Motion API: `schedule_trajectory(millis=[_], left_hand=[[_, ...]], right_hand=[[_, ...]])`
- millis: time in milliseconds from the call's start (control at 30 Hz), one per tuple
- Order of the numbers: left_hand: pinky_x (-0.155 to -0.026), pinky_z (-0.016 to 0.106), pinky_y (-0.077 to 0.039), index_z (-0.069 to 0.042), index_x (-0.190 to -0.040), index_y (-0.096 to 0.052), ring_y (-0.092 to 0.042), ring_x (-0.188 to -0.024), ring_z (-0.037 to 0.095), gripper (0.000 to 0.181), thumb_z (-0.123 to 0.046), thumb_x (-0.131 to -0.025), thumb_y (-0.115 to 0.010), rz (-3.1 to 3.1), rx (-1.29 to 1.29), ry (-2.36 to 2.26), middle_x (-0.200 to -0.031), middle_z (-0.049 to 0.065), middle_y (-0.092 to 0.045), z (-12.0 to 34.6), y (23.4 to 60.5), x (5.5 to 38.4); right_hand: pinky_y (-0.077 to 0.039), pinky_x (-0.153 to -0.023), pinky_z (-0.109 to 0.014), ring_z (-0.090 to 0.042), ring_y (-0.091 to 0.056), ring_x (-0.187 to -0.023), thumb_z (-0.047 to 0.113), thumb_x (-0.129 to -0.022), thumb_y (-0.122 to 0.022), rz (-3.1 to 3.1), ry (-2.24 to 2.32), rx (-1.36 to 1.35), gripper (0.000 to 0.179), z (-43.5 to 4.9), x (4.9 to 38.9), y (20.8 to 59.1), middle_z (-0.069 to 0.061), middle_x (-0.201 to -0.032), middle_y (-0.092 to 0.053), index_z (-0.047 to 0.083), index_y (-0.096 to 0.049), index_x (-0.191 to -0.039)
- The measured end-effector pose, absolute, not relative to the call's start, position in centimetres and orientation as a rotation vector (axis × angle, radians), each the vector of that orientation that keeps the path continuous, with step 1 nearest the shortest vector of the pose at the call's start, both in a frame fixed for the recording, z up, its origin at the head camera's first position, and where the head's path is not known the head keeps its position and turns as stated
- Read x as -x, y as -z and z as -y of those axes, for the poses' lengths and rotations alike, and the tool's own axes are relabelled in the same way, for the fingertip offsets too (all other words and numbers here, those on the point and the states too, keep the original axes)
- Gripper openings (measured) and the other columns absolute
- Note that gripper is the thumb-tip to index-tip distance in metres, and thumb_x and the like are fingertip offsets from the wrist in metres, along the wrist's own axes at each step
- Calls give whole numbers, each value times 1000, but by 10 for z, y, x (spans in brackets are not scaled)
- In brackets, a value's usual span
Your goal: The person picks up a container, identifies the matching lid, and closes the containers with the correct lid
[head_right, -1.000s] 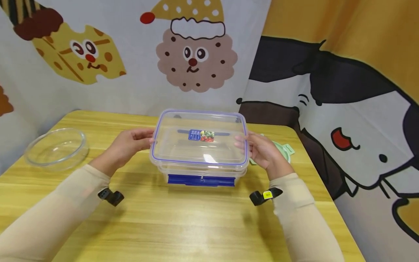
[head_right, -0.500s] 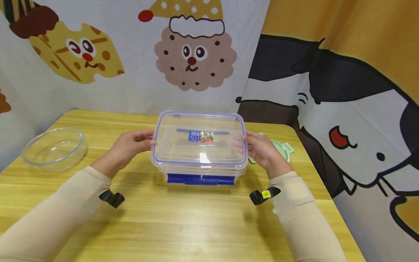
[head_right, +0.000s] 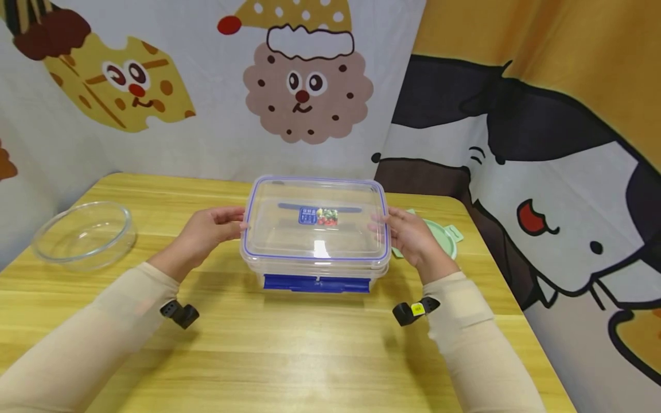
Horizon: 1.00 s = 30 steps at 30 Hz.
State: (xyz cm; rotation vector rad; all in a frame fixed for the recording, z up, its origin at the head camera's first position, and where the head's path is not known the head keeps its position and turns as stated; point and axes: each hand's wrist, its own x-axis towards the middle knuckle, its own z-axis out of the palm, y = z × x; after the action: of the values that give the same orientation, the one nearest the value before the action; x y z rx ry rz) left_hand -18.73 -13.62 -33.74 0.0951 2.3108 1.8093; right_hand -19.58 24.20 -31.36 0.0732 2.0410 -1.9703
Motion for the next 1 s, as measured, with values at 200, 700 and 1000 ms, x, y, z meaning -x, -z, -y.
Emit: schedule_trajectory(millis=[200,700,1000], left_hand=[[-104,43,-44,2,-141,-44,-57,-116,33,54,-14,-93,-63,-2358,-94,-1773,-132,21,-55,133,341,186],[-103,43,-45,5,-139,-46,-56,-117,34,54,-11,-91,-65,-2394,-121,-1774,-130,24,-56,130,345,184],[-104,42,-44,3,-140,-45,-55,-119,34,55,-12,-92,-65,-2383,-99,-1762,-132,23,-55,130,343,184]], right_hand=[[-57,-78,-23,-4,-68,-90,13,-103,-45,-2078,1935,-102,54,-244,194,316,14,-100,-67,4,-24,-152],[-54,-84,-19,-3,-62,-95,16,-99,-54,-2213,1793,-141,64,-244,191,318,-14,-142,-46,6,-22,-153],[-51,-93,-25,-25,-48,-123,18,-94,-64,-2316,1680,-132,75,-241,191,318,-17,-151,-36,8,-21,-154]])
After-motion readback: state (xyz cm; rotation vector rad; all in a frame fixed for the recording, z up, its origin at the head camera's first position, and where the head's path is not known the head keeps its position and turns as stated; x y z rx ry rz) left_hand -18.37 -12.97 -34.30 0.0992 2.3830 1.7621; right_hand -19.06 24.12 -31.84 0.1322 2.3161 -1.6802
